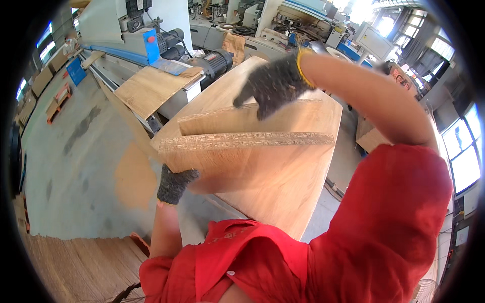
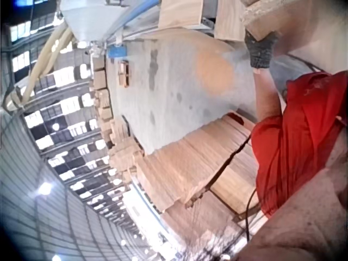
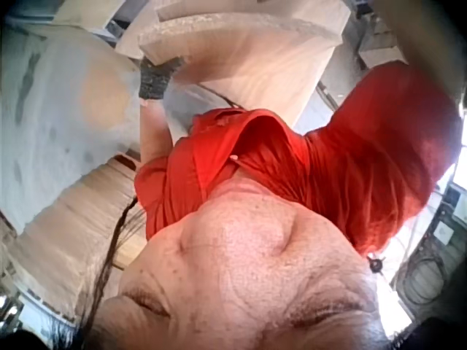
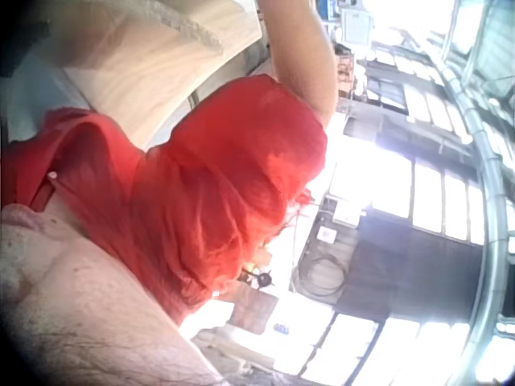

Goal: The person repeatedly picks up large wooden panels from a workbench and stacks them onto a growing pile on a pallet. The person handles the panels by hand, moving them one at a time from the bench to the stack.

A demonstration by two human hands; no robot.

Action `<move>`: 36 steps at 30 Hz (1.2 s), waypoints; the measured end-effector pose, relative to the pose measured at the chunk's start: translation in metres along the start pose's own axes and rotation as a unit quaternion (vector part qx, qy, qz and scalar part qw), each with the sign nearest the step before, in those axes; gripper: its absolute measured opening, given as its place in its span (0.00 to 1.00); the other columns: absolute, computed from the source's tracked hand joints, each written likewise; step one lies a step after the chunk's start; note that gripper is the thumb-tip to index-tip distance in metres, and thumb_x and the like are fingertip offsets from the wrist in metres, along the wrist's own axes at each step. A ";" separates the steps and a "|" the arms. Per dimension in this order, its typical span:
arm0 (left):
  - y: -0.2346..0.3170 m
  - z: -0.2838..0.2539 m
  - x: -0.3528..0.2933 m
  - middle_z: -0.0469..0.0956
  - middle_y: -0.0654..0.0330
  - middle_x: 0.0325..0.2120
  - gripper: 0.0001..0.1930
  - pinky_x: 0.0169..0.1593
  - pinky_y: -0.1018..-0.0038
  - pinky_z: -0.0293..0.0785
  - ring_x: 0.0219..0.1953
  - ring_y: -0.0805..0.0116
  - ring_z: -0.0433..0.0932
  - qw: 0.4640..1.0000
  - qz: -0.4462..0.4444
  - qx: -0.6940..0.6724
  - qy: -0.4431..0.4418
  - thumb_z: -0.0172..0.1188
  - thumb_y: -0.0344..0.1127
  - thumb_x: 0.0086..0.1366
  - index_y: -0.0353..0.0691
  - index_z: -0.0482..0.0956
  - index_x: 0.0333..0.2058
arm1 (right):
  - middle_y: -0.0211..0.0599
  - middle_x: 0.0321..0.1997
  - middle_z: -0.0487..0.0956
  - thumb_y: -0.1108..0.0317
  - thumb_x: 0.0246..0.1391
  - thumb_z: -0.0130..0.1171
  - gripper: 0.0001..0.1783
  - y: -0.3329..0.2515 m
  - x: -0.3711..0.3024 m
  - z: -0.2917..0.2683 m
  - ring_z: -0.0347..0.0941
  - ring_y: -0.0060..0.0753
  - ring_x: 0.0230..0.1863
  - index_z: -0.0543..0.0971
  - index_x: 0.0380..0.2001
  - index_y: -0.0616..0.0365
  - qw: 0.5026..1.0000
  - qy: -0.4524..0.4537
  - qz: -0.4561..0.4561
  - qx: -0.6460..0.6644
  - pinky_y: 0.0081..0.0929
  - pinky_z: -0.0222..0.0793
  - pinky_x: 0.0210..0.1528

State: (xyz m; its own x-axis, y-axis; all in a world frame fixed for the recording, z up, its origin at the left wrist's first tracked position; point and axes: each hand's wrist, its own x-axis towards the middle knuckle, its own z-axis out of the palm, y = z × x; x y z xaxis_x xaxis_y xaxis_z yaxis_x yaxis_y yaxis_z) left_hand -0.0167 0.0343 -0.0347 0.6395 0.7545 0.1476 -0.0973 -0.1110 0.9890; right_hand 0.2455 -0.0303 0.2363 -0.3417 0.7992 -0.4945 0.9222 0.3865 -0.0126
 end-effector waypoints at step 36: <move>-0.172 0.018 -0.052 0.71 0.57 0.46 0.18 0.51 0.68 0.69 0.47 0.66 0.71 0.971 -0.012 -0.074 0.227 0.50 0.37 0.66 0.37 0.67 0.51 | 0.36 0.31 0.77 0.68 0.45 0.53 0.08 0.035 0.029 0.512 0.71 0.33 0.36 0.76 0.29 0.60 0.583 0.532 0.257 0.558 0.33 0.66 0.38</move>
State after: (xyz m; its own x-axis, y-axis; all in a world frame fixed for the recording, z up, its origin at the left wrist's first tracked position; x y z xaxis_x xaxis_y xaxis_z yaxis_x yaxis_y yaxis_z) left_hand -0.0191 0.0023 -0.2126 0.2441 0.9668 0.0757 -0.2165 -0.0217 0.9760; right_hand 0.3605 -0.2291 -0.2232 0.6601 0.7400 0.1295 0.2932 -0.0951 -0.9513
